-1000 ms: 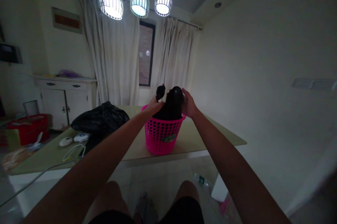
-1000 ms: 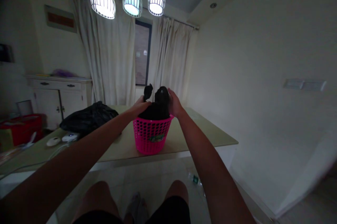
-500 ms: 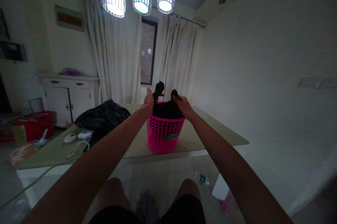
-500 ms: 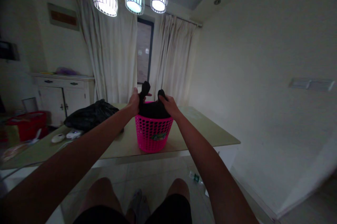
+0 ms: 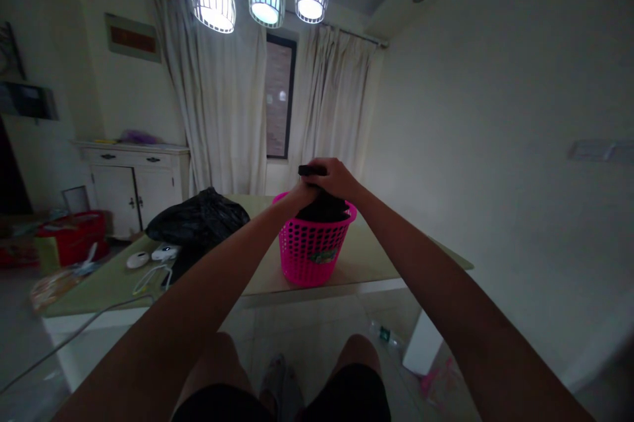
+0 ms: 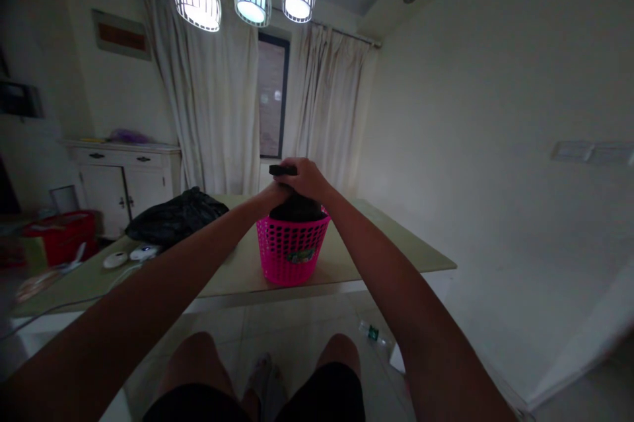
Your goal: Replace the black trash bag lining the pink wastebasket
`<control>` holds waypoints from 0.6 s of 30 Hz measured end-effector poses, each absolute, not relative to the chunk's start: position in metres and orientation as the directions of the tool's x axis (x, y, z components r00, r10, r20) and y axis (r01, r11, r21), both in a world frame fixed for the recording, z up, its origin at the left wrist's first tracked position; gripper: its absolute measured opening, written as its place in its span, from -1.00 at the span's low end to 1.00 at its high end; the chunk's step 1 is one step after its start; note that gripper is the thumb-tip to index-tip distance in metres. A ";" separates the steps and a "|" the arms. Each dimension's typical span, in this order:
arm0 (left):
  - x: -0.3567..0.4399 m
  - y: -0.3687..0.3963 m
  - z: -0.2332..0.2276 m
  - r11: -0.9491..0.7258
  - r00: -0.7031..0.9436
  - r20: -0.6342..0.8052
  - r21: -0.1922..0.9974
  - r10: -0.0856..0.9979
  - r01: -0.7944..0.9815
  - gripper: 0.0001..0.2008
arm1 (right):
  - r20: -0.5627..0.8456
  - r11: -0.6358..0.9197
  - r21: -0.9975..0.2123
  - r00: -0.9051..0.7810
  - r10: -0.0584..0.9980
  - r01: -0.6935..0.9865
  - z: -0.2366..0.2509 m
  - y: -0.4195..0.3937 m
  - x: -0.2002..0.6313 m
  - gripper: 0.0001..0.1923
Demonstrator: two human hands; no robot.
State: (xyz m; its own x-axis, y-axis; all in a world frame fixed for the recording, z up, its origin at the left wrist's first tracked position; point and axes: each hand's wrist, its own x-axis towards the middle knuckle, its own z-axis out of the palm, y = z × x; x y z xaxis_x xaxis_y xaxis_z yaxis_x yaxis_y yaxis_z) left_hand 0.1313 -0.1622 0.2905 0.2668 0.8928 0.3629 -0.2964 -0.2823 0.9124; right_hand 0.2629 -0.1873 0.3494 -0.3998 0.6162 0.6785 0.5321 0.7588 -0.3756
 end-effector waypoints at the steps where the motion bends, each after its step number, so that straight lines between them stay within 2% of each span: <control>1: 0.132 -0.159 0.291 -0.264 0.255 0.344 0.917 0.904 -0.299 -0.69 | 0.685 0.760 -0.345 -0.406 0.605 0.550 0.351 -0.192 0.265 -0.63; 3: 0.129 -0.152 0.291 -0.210 0.241 0.284 0.934 0.928 -0.289 -0.82 | 0.678 0.733 -0.301 -0.403 0.614 0.610 0.353 -0.200 0.273 -0.43; 5: 0.126 -0.146 0.292 -0.145 0.226 0.209 0.952 0.952 -0.269 -0.87 | 0.608 0.690 -0.272 -0.436 0.664 0.671 0.353 -0.207 0.283 -0.32; 9: 0.121 -0.140 0.295 -0.057 0.211 0.112 0.967 0.971 -0.249 -0.88 | 0.453 0.628 -0.237 -0.488 0.746 0.741 0.356 -0.222 0.295 -0.46; 11: 0.121 -0.140 0.296 -0.044 0.217 0.101 0.966 0.971 -0.254 -0.87 | 0.386 0.617 -0.174 -0.523 0.760 0.768 0.359 -0.228 0.295 -0.54; 15: 0.118 -0.144 0.294 -0.033 0.242 0.094 0.969 0.966 -0.244 -0.81 | 0.286 0.552 0.108 -0.557 0.779 0.827 0.366 -0.236 0.293 -0.72; 18: 0.115 -0.148 0.292 -0.038 0.278 0.102 0.973 0.955 -0.227 -0.78 | 0.376 0.462 0.359 -0.579 0.724 0.811 0.371 -0.237 0.292 -0.83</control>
State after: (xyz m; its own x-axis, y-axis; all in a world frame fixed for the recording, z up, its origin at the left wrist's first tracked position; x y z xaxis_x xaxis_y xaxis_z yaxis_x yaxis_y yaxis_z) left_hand 0.1152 -0.1478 0.2919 0.2785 0.9550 0.1020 -0.2268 -0.0379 0.9732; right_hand 0.2924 -0.2373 0.3707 -0.5786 0.7236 0.3763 0.8111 0.4618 0.3591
